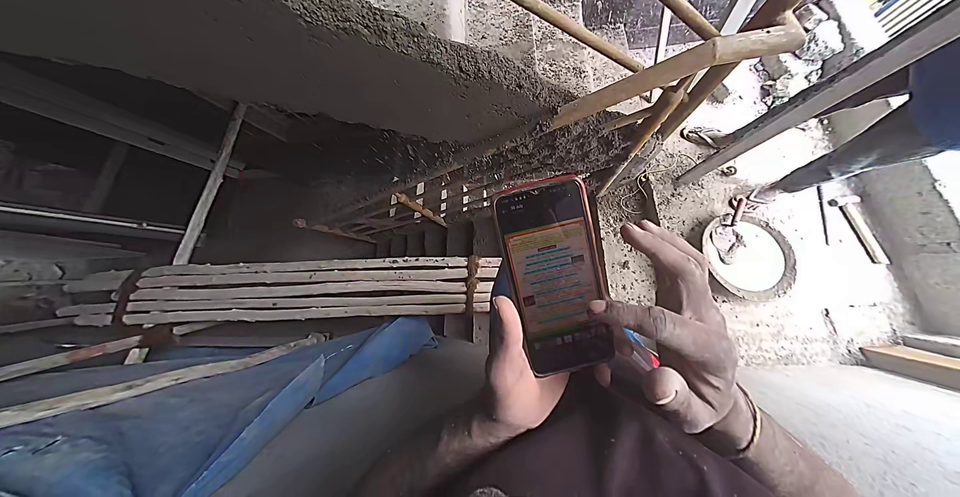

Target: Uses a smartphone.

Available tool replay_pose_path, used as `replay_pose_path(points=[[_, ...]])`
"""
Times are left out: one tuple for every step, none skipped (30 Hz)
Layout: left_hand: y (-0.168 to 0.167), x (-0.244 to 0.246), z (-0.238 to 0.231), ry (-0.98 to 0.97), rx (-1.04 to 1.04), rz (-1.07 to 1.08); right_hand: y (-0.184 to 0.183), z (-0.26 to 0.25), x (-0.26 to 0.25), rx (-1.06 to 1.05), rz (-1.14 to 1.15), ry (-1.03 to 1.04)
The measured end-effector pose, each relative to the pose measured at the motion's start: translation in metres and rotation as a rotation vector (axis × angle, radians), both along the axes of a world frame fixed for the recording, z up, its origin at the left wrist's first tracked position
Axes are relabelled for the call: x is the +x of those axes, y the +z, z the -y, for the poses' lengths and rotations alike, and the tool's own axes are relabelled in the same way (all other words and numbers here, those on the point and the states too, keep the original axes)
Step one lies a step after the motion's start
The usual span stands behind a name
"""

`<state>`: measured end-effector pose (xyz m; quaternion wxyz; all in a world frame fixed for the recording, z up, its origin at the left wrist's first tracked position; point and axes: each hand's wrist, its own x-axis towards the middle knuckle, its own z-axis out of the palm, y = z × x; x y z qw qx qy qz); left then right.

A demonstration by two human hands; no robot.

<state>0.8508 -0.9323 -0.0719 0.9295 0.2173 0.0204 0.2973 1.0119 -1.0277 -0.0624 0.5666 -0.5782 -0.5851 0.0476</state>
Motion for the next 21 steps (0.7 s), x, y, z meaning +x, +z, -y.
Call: replay_pose_path(points=[[-0.0003, -0.0002, 0.0002, 0.004, -0.001, -0.002, -0.0002, -0.0001, -0.0001, -0.001, 0.004, -0.001], [-0.0006, 0.0000, 0.0003, 0.006, 0.000, -0.001, -0.0005, -0.0001, 0.0000, -0.002, 0.004, -0.002], [-0.0006, 0.0003, 0.0002, 0.003, 0.004, 0.002, -0.0007, -0.0001, 0.0000, -0.002, 0.003, -0.003], [0.0002, 0.0009, 0.0002, -0.004, 0.009, 0.002, -0.0009, -0.0001, 0.0000, -0.003, 0.002, -0.003], [0.0003, 0.0008, 0.0004, -0.010, 0.008, 0.002, -0.0009, 0.0000, -0.0002, -0.004, 0.000, -0.004], [0.0002, 0.0005, 0.0006, -0.007, 0.000, 0.002, -0.0007, -0.0001, -0.0003, -0.005, 0.000, -0.002], [0.0003, 0.0003, 0.0008, 0.006, -0.004, -0.001, -0.0006, -0.0007, -0.0004, -0.003, -0.004, 0.004], [0.0005, 0.0003, 0.0008, 0.018, -0.002, -0.006, -0.0006, -0.0016, -0.0008, 0.001, -0.009, 0.010], [0.0005, 0.0008, 0.0010, 0.022, 0.004, -0.008, -0.0004, -0.0015, -0.0007, 0.001, -0.008, 0.015], [0.0005, 0.0015, 0.0012, 0.022, 0.005, -0.005, 0.0000, -0.0013, -0.0006, 0.000, -0.007, 0.019], [0.0016, 0.0025, 0.0012, 0.028, 0.008, -0.006, 0.0006, -0.0012, -0.0005, 0.002, -0.005, 0.019], [0.0032, 0.0041, 0.0015, 0.042, 0.010, -0.008, 0.0013, -0.0010, -0.0002, 0.003, -0.008, 0.022], [0.0058, 0.0056, 0.0017, 0.048, 0.018, -0.012, 0.0019, -0.0011, -0.0001, 0.005, -0.013, 0.024], [0.0077, 0.0062, 0.0020, 0.045, 0.024, -0.011, 0.0020, -0.0009, -0.0005, 0.010, -0.021, 0.023], [0.0084, 0.0063, 0.0019, 0.046, 0.026, -0.013, 0.0018, -0.0010, -0.0009, 0.017, -0.027, 0.024], [0.0084, 0.0065, 0.0013, 0.042, 0.031, -0.010, 0.0015, -0.0015, -0.0009, 0.023, -0.028, 0.025], [0.0081, 0.0065, 0.0013, 0.043, 0.034, -0.006, 0.0012, -0.0018, -0.0009, 0.029, -0.028, 0.030], [0.0077, 0.0064, 0.0013, 0.046, 0.040, -0.004, 0.0011, -0.0022, -0.0008, 0.033, -0.026, 0.032], [0.0076, 0.0068, 0.0011, 0.041, 0.047, 0.001, 0.0011, -0.0024, -0.0004, 0.034, -0.025, 0.034], [0.0079, 0.0069, 0.0011, 0.030, 0.047, 0.006, 0.0011, -0.0021, -0.0003, 0.033, -0.027, 0.035], [0.0078, 0.0068, 0.0007, 0.019, 0.048, 0.010, 0.0013, -0.0020, -0.0006, 0.031, -0.030, 0.035]])
